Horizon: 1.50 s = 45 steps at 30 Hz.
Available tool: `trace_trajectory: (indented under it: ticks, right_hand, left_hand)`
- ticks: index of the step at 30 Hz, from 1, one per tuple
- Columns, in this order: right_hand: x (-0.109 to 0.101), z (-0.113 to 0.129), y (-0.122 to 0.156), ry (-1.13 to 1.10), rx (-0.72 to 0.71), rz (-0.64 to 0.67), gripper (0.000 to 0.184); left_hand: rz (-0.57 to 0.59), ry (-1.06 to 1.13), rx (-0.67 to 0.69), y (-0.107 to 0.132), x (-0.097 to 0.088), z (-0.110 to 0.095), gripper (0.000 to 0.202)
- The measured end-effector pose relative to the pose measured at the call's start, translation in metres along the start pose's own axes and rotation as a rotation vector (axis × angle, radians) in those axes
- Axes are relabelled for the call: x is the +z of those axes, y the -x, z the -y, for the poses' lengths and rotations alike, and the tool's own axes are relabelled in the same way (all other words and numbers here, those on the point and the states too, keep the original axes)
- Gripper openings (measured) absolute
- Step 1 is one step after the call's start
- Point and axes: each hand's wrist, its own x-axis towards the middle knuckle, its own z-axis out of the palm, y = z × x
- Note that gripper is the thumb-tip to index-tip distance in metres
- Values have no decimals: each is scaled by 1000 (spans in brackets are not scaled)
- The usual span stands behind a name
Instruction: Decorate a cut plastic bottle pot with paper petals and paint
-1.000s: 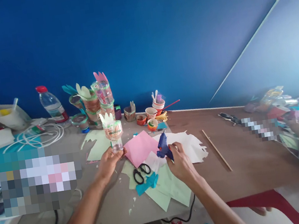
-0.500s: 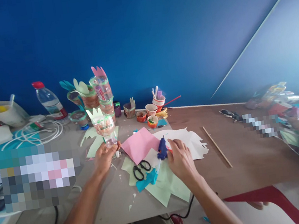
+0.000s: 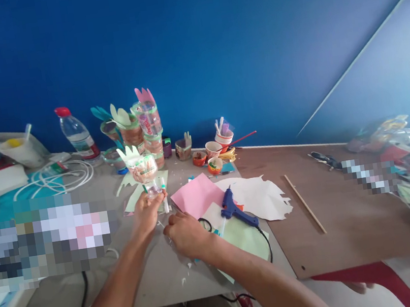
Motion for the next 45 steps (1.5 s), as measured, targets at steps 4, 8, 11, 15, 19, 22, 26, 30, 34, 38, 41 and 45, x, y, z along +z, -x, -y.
trace_trajectory:
  ticks: [4,8,11,15,19,22,26,30,34,38,41,45]
  right_hand:
    - [6,1,-4,100,-76,6,20]
    - [5,2,-8,129,-101,7,18]
    - [0,2,-10,140,-103,46,18]
    - [-3,3,-11,179,-130,62,20]
    - [-8,2,-2,87,-42,5,18]
    - [-15,-5,9,-213,142,-84,12]
    - [-22,-17,21,-990,352,-232,2]
    - [-22,-25,27,-1638,342,-330,26]
    - [-20,-32,25,-1916,304,-332,24]
    - [-19,-39,16,-2035,315,-376,11]
    - [-18,-46,9,-2115,314,-408,10]
    - [-10,-55,6,-2231,309,-445,11]
  left_hand:
    - [37,-38,-2,1,0,-2,32]
    - [41,-60,0,4,0,-4,31]
    - [32,-85,-4,6,0,-4,31]
    - [49,-78,-7,6,0,-3,30]
    - [52,-39,-9,5,1,-3,29]
    - [52,11,-15,6,3,-5,30]
    - [63,24,-39,8,4,-8,31]
    - [73,-62,-64,9,3,-7,32]
    - [64,-167,-73,10,5,-4,31]
    - [79,-256,-60,12,8,-4,30]
    - [139,-211,-65,13,10,-3,33]
    - [190,-117,-70,14,10,1,35]
